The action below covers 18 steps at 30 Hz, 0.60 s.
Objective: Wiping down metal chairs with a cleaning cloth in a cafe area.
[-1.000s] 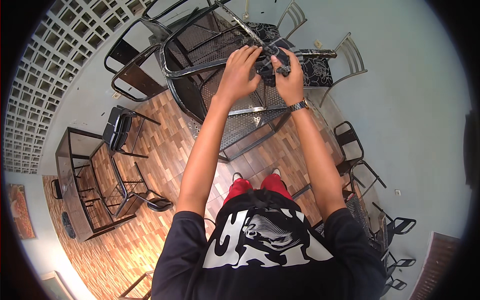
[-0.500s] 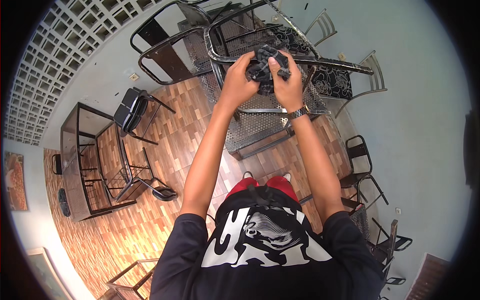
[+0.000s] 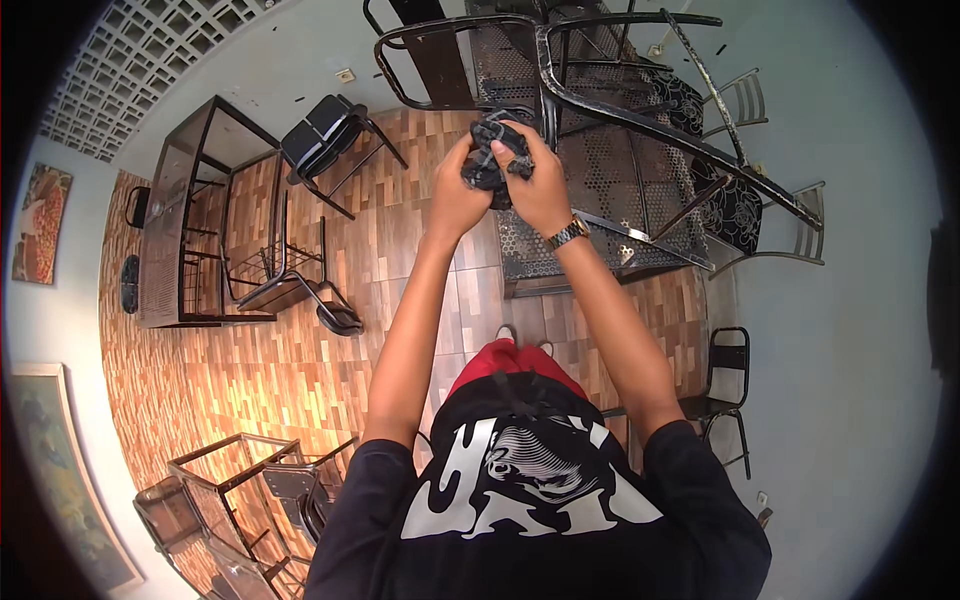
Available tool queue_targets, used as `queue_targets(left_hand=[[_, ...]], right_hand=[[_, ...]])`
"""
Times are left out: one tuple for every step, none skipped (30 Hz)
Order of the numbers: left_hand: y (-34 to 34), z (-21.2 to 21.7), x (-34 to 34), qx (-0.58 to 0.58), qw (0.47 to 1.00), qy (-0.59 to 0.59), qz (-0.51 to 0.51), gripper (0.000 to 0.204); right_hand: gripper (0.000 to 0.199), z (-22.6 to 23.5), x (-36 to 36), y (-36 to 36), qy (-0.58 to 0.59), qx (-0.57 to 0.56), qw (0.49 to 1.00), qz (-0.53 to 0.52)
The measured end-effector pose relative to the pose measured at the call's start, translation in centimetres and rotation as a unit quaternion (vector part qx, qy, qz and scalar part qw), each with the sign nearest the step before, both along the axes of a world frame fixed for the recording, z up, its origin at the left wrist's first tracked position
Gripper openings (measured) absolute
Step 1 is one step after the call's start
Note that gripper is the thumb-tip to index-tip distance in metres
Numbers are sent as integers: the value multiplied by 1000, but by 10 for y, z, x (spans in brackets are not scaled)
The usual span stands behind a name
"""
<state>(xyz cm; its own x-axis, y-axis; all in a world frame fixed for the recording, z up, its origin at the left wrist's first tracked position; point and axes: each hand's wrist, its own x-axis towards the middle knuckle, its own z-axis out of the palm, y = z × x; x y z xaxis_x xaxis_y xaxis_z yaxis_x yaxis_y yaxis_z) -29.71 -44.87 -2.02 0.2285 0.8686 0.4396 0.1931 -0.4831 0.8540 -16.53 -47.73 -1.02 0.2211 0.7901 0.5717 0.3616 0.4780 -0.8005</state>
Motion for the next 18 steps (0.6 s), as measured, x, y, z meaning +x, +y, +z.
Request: queue_targets(left_hand=[[3, 1, -3, 11, 1000, -29, -7, 42], [7, 1, -7, 17, 1000, -24, 1, 41], [10, 1, -11, 23, 1000, -19, 6, 41], [18, -4, -15, 27, 1000, -12, 8, 40], [22, -10, -20, 15, 1000, -2, -1, 39], [28, -17, -26, 3, 1000, 7, -13, 38], [33, -21, -28, -24, 999, 16, -35, 35], [42, -33, -30, -26, 999, 18, -43, 35], [53, -52, -31, -42, 996, 40, -61, 36], [65, -71, -32, -58, 993, 64, -82, 36], [74, -84, -34, -42, 988, 127, -75, 40], [82, -96, -36, -43, 981, 159, -102, 43], [93, -114, -32, -44, 971, 192, -136, 47], [97, -128, -30, -43, 965, 218, -142, 48], [104, -142, -30, -43, 951, 256, -166, 51], [107, -151, -25, -45, 936, 291, -192, 54], [115, -166, -23, -3, 927, 296, -231, 66], [121, -181, -21, -4, 925, 295, -239, 66]], right_hand=[[34, 1, -4, 1, 6, -1, 1000, 4], [34, -1, -8, 8, 6, -5, 1000, 8], [34, -4, -14, 10, 17, -16, 1000, 9], [33, -5, -18, 15, 26, -24, 999, 8], [33, -10, -24, 17, 33, -31, 999, 5], [34, -16, -29, 21, 27, -44, 999, -5], [34, -27, -31, 23, 22, -62, 998, -19], [34, -39, -34, 29, 9, -51, 998, -32], [34, -53, -34, 35, 11, -54, 998, -42], [32, -72, -33, 42, -38, -80, 992, -87], [31, -89, -35, 47, -88, -107, 982, -131], [30, -106, -36, 51, -97, -135, 974, -156], [31, -129, -31, 53, -109, -161, 962, -191], [32, -142, -31, 54, -121, -187, 950, -217], [33, -155, -32, 53, -129, -212, 940, -235], [35, -167, -29, 48, -162, -211, 930, -254], [37, -178, -26, 47, -194, -204, 921, -268], [48, -189, -21, 46, -233, -190, 911, -281]])
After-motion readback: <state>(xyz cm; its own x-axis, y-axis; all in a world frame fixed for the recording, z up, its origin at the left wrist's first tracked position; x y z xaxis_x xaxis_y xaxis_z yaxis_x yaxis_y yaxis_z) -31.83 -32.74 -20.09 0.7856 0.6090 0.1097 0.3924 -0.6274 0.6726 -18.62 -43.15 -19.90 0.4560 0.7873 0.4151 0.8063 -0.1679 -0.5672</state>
